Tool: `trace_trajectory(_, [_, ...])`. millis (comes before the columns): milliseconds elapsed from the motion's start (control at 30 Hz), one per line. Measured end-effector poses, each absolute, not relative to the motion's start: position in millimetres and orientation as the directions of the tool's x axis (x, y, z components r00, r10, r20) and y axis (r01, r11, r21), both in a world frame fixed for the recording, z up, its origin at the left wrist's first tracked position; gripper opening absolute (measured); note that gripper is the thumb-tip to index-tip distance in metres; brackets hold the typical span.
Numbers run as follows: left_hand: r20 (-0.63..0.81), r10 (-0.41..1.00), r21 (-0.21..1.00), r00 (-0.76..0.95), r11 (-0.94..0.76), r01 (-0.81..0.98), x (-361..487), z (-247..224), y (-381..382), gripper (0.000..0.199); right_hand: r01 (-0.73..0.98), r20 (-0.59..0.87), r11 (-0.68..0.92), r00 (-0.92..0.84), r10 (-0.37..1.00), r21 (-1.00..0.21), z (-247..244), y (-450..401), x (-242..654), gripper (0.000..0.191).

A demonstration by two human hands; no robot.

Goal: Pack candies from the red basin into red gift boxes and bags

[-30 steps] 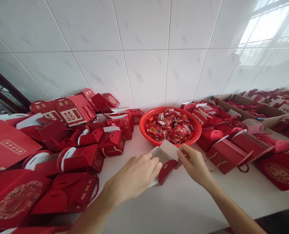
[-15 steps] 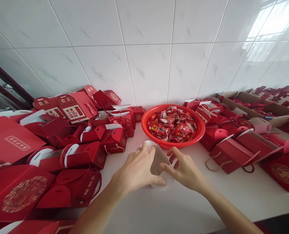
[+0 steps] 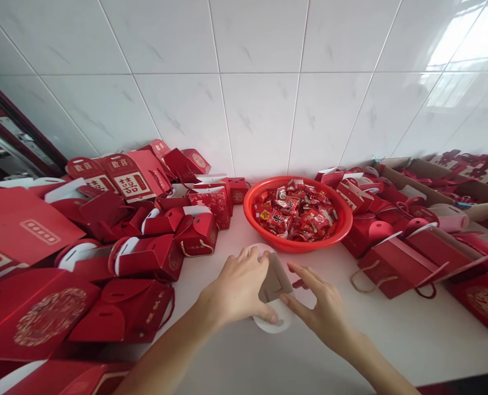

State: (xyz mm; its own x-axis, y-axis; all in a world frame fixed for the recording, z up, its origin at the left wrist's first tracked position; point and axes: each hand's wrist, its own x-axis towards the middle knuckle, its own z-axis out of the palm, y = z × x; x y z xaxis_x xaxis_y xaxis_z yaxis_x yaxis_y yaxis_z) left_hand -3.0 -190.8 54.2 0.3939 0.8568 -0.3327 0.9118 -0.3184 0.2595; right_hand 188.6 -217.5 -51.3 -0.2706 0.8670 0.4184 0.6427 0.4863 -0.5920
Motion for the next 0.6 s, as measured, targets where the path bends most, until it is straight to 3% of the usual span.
trace_trajectory(67, [-0.331, 0.852, 0.258, 0.405, -0.331, 0.908, -3, 53, -190, 0.1, 0.625, 0.421, 0.483, -0.258, 0.87, -0.614, -55, -220, 191, 0.056])
trace_trajectory(200, [-0.338, 0.849, 0.242, 0.406, -0.338, 0.909, -2, 52, -188, 0.097, 0.627, 0.542, 0.637, -0.376, 0.751, -0.448, -54, -222, 191, 0.055])
trace_trajectory(267, [-0.341, 0.853, 0.241, 0.396, -0.328, 0.913, -2, 52, -188, 0.093, 0.635, 0.548, 0.636, -0.371, 0.75, -0.44, -53, -223, 191, 0.06])
trace_trajectory(433, [-0.352, 0.841, 0.241, 0.41, -0.342, 0.908, -4, 52, -188, 0.099, 0.556, 0.367, 0.396, -0.169, 0.915, -0.731, -62, -225, 189, 0.065])
trace_trajectory(600, [-0.348, 0.837, 0.226, 0.422, -0.363, 0.904, -6, 48, -183, 0.107, 0.299, 0.089, 0.132, -0.154, 0.984, -0.945, -69, -225, 184, 0.067])
